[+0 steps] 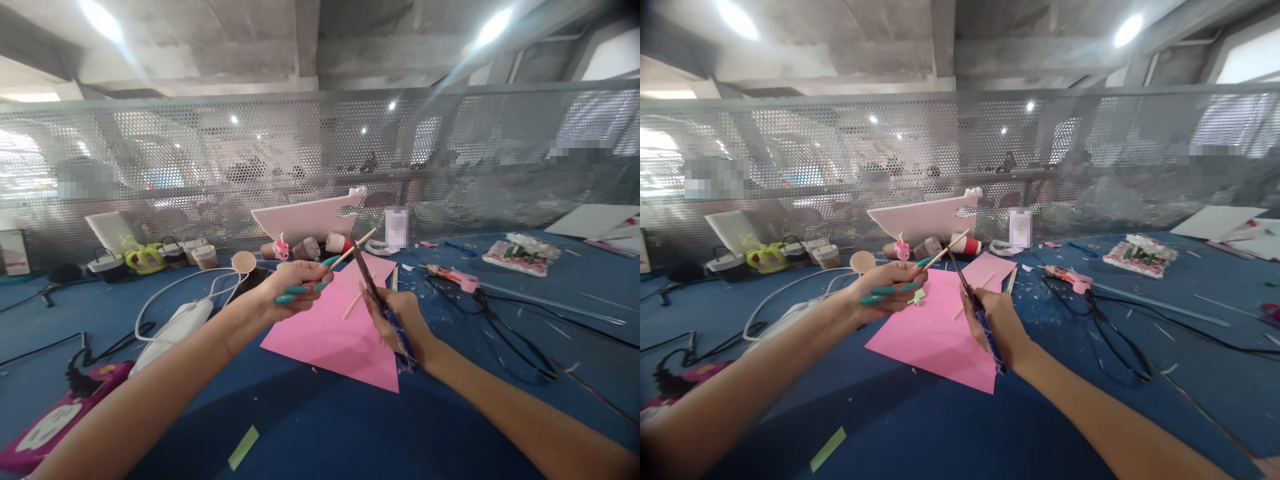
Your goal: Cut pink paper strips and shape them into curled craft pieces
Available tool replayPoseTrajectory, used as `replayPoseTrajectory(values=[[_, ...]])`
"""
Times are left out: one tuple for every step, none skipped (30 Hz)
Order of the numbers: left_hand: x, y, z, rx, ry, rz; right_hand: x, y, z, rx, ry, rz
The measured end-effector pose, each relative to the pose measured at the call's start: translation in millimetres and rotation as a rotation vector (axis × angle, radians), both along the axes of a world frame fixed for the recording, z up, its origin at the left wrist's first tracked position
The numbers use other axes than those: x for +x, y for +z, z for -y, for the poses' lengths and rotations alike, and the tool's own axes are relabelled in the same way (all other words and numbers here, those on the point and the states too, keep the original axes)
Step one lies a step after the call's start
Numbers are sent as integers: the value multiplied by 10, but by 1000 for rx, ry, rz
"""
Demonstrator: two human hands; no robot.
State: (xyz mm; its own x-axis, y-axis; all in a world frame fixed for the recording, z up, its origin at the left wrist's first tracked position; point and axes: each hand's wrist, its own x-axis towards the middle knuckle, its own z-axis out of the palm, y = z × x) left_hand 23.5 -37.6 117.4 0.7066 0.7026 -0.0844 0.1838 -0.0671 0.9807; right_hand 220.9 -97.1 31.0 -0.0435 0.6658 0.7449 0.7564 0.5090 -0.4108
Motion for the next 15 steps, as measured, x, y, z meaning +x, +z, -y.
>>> replayPoseTrajectory(values=[[-24,16,-34,-27,-41,-30,16,0,-11,8,3,14],[-48,31,-66,-4,-56,-66,27,1,-22,7,7,27],[-69,43,-92,72,-46,-103,33,2,-31,-5,11,35],[-86,49,-109,205,-13,-146,30,1,-38,-29,16,33],[-95,49,-113,397,40,-213,18,-1,-40,-60,21,18],[-98,42,-102,614,103,-296,-4,-4,-36,-99,28,-12],[-92,28,-74,820,171,-378,-33,-8,-25,-143,38,-61],[-79,8,-34,1042,251,-484,-69,-11,-7,-194,55,-124],[-60,-16,15,1158,312,-544,-106,-12,17,-253,81,-198],[-37,-41,68,1232,381,-565,-143,-10,45,-320,111,-281],[-14,-64,117,1400,429,-653,-175,-6,75,-395,144,-368],[7,-83,158,1530,422,-719,-202,1,105,-474,180,-456],[22,-97,187,1637,415,-756,-221,9,131,-549,214,-531],[30,-105,203,1731,406,-788,-233,17,152,-611,240,-590],[31,-109,206,1792,402,-797,-240,23,166,-655,257,-631]])
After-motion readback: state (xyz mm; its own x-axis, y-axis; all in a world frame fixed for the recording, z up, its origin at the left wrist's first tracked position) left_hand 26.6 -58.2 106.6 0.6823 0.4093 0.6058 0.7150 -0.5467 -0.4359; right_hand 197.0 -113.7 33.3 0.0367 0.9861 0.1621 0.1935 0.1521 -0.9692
